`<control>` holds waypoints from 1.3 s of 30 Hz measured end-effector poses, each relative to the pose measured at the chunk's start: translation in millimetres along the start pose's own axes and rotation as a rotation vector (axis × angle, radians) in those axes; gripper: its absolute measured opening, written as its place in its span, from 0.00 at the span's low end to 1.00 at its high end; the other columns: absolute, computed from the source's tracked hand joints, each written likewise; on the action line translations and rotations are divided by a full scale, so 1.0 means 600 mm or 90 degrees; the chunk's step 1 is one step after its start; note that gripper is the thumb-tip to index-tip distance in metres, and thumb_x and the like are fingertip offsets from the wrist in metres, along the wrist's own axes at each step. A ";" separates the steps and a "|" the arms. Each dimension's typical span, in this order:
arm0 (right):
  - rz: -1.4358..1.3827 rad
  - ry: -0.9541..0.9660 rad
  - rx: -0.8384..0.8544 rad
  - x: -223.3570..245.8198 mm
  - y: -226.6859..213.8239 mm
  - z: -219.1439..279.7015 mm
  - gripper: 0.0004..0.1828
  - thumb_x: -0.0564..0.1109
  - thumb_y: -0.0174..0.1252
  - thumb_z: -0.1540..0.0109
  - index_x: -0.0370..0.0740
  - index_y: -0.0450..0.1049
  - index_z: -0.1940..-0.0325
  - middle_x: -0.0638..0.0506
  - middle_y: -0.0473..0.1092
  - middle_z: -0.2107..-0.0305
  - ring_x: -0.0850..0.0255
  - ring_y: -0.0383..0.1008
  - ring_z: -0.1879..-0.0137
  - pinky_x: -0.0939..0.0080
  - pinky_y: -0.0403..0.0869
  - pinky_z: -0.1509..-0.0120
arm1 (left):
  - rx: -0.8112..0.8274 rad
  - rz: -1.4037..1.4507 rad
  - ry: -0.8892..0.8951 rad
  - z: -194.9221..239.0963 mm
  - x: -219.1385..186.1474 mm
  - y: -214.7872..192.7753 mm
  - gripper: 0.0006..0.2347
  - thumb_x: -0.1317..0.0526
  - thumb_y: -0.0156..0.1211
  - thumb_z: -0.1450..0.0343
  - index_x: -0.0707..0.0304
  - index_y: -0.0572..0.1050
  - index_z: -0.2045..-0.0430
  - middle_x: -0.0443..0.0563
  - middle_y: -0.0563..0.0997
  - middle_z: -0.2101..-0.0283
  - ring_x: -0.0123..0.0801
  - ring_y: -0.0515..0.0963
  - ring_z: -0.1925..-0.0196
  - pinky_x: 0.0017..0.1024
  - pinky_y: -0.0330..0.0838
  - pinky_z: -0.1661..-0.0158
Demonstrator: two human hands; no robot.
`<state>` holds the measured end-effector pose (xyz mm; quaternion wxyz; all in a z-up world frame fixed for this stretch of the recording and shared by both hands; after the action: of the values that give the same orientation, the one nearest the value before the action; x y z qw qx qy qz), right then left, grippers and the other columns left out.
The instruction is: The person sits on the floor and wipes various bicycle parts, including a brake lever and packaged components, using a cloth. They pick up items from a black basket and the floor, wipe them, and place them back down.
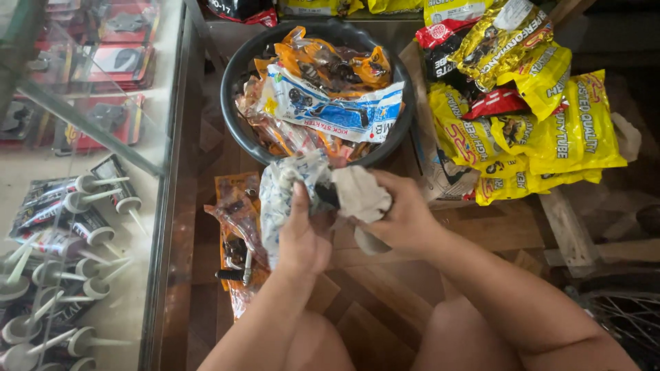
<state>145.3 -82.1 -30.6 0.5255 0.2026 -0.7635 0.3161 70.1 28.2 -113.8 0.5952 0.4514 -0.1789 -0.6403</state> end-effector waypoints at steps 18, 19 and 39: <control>0.192 0.032 -0.026 -0.004 -0.050 -0.026 0.34 0.46 0.73 0.51 0.22 0.74 0.48 0.23 0.75 0.59 0.28 0.76 0.48 0.33 0.72 0.47 | -0.083 0.031 -0.039 -0.045 0.008 -0.055 0.06 0.61 0.68 0.33 0.64 0.81 0.69 0.52 0.85 0.67 0.31 0.86 0.66 0.22 0.81 0.64; 0.240 0.002 -0.066 -0.023 -0.068 -0.035 0.34 0.48 0.72 0.48 0.25 0.72 0.44 0.25 0.74 0.56 0.27 0.74 0.46 0.31 0.72 0.45 | -0.077 -0.317 0.022 -0.047 -0.014 -0.062 0.10 0.57 0.64 0.33 0.65 0.83 0.75 0.56 0.84 0.73 0.36 0.86 0.68 0.31 0.79 0.64; 0.777 -0.168 0.103 -0.285 -0.045 -0.081 0.55 0.42 0.76 0.62 0.58 0.64 0.31 0.55 0.64 0.36 0.47 0.56 0.24 0.35 0.55 0.24 | 0.093 -1.601 0.491 -0.103 -0.142 -0.285 0.34 0.29 0.58 0.42 0.71 0.80 0.90 0.65 0.80 0.84 0.56 0.83 0.76 0.48 0.77 0.72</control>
<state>258.1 -71.7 -170.3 0.1350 -0.1929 -0.7736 0.5883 6.5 165.1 -246.4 -0.4160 0.4919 0.5068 -0.5728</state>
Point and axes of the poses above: each hand's wrist, its own z-axis away from the middle knuckle, its own y-axis out of the palm, x = y × z, the point moved 8 cm from there along -z, towards the middle knuckle
